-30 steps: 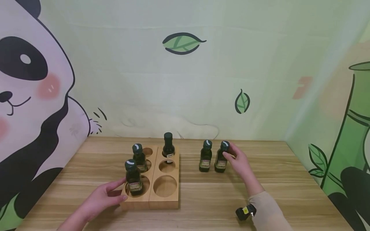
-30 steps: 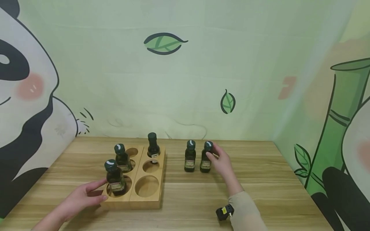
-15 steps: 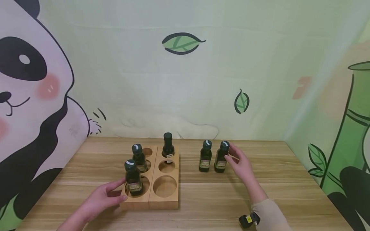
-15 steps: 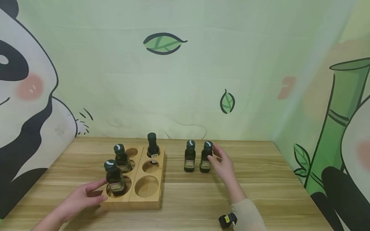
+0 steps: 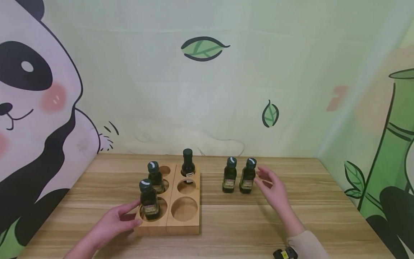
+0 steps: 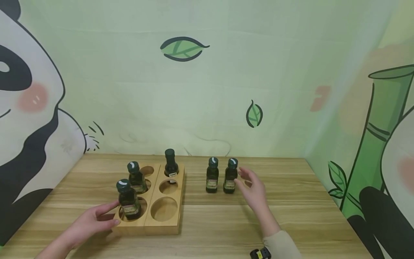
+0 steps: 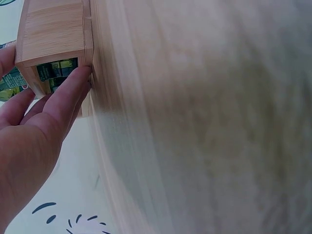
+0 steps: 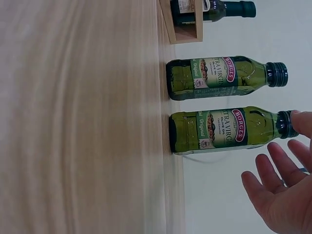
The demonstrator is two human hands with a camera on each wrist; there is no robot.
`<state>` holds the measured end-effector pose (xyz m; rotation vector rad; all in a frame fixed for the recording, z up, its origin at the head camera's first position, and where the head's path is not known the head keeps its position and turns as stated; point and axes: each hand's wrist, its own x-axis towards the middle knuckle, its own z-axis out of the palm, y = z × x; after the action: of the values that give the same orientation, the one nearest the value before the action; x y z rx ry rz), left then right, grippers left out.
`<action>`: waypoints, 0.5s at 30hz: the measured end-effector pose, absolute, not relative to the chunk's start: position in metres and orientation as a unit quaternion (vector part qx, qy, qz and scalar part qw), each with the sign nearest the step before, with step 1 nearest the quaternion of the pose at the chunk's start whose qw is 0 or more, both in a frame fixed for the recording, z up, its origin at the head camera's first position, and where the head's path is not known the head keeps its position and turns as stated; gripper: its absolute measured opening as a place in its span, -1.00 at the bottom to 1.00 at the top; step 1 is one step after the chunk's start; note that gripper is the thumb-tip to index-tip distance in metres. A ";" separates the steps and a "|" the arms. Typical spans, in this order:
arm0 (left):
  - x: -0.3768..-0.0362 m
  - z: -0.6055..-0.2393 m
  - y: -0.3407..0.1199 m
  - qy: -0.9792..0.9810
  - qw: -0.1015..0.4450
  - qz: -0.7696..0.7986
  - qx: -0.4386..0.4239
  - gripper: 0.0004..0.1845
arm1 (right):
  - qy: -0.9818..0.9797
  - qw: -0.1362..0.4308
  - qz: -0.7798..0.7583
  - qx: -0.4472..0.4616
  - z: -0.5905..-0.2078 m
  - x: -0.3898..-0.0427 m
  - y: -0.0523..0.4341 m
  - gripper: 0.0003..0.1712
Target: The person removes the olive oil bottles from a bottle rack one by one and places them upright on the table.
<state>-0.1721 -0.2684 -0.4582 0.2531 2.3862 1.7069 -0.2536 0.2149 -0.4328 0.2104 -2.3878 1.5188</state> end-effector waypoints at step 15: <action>-0.173 -0.458 -0.268 0.810 0.106 0.572 0.072 -0.18 | -0.834 0.162 0.518 0.100 -0.433 -0.243 0.204 -0.52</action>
<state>-0.1728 -0.2683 -0.4579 0.2124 2.3874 1.6842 -0.2435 0.2036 -0.4330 0.2842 -2.3796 1.4790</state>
